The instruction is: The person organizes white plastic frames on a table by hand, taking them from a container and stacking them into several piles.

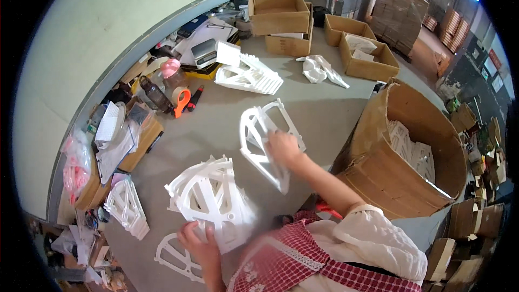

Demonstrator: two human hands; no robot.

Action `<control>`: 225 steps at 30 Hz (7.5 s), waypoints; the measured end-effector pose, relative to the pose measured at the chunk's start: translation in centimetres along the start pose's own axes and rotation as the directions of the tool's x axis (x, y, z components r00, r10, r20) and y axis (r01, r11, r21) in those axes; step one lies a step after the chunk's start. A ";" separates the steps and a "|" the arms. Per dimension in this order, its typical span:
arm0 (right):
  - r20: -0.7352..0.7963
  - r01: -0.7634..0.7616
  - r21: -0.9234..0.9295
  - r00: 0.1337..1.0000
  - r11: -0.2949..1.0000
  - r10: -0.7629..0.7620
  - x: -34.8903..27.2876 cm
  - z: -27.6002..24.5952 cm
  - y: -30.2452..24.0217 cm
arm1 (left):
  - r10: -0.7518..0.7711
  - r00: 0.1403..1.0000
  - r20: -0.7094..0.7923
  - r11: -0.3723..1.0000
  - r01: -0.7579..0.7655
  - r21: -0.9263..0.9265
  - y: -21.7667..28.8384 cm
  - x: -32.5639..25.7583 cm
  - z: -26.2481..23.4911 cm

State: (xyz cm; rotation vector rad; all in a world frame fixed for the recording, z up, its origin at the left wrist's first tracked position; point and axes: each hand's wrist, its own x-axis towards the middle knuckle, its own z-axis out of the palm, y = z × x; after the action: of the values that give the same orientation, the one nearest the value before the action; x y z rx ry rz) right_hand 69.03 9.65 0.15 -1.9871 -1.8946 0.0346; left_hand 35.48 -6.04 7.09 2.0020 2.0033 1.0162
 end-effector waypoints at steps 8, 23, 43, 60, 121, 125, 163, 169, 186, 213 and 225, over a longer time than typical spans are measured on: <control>0.169 -0.132 -0.107 0.974 0.985 0.149 7.0 2.0 6.6 | -0.231 0.972 0.038 0.969 0.234 -0.082 -3.7 0.0 0.2; 0.205 0.001 -0.535 0.970 0.845 0.129 6.9 4.4 8.6 | -0.284 0.958 0.049 0.947 0.288 -0.140 -2.6 -0.2 0.0; 0.502 -0.360 0.845 0.789 0.396 -0.355 -5.3 -5.3 -9.8 | -0.293 0.948 -0.127 0.934 0.255 -0.252 0.4 -0.3 -1.8; 0.286 -0.549 0.771 0.752 -0.324 -0.594 -7.9 -11.6 -12.4 | -0.412 0.833 0.370 0.194 0.477 -0.857 3.1 0.6 -1.0; 0.095 0.179 0.740 0.926 0.648 -0.365 -3.3 -2.1 -12.3 | -0.062 0.995 -0.084 0.946 0.085 0.312 -3.7 -0.7 -0.6; 0.091 0.061 0.839 0.964 0.540 -0.250 -3.1 -0.9 -9.8 | -0.048 0.968 -0.245 0.967 0.106 0.231 -3.5 -0.6 -2.7; -0.123 0.417 0.777 0.836 0.472 -0.535 -6.2 -3.0 -16.5 | -0.356 0.902 0.243 0.933 0.356 0.045 -3.9 -1.0 -2.1; -0.091 0.335 0.835 0.866 0.436 -0.492 -7.0 -5.9 -17.2 | -0.291 0.948 -0.125 0.908 0.233 -0.347 0.0 0.1 -3.8; -0.005 -0.160 0.815 0.959 0.557 0.282 2.8 -3.2 0.2 | 0.132 0.990 -0.042 0.987 -0.128 0.096 1.8 1.3 0.5; 0.458 -0.287 0.838 0.831 0.464 -0.315 -5.6 -6.2 -8.5 | -0.487 0.873 0.003 0.545 0.307 -0.780 -2.3 0.1 0.6; 0.114 0.049 0.878 0.945 0.477 -0.307 -6.0 -5.9 -9.4 | -0.303 0.929 0.211 0.466 0.338 -0.817 3.8 -0.5 0.4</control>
State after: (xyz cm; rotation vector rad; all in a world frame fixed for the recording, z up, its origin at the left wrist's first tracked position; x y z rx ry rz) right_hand 61.22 2.35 6.92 -1.0742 -1.6626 1.0445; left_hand 38.97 -6.75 8.67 1.0335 1.3083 1.4425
